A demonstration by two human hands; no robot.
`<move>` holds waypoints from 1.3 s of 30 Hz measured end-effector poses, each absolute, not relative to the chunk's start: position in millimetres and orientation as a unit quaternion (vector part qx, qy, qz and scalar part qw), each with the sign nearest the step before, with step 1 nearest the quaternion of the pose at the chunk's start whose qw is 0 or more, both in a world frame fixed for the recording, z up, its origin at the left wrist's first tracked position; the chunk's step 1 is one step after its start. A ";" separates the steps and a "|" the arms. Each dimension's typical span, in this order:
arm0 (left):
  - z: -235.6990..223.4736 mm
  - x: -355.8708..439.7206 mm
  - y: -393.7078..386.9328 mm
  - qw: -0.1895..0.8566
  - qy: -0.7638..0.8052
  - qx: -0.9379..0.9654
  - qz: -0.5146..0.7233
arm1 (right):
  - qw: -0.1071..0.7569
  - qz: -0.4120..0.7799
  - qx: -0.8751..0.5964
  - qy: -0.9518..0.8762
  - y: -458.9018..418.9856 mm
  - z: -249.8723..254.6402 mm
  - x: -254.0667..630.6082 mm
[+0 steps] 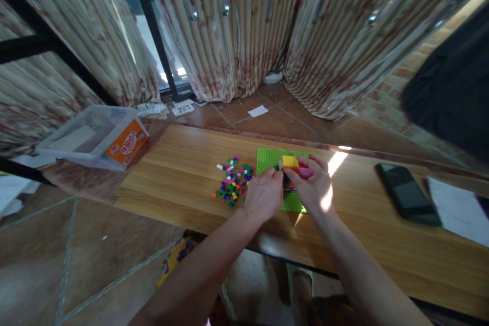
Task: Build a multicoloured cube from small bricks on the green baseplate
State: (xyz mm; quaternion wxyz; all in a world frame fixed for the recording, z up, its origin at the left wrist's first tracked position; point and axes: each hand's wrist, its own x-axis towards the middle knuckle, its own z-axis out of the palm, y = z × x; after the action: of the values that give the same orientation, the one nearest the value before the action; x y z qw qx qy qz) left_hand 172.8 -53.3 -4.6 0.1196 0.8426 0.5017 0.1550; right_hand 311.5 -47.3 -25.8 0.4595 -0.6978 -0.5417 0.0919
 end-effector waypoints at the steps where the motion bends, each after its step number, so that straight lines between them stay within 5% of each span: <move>1: -3.9 172.6 -53.7 0.121 0.501 0.843 0.153 | 0.456 0.096 -0.702 -0.539 -46.9 -25.4 311.8; 12: -6.1 171.3 -54.3 0.119 0.509 0.837 0.160 | 0.435 0.108 -0.716 -0.535 -46.6 -23.3 313.5; 25: -6.3 79.5 -10.3 0.214 0.537 0.782 0.231 | 0.525 0.157 -0.646 -0.532 -39.6 -32.0 331.6; 39: -21.3 167.0 -25.0 0.107 0.478 0.858 0.157 | 0.524 0.136 -0.642 -0.543 -40.3 -32.0 336.2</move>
State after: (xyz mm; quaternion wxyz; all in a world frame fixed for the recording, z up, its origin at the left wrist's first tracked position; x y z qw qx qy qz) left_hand 167.0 -25.0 -21.3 0.1065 0.8578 0.4777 0.1565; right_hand 336.2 -40.3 -32.0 0.5236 -0.6419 -0.5434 0.1363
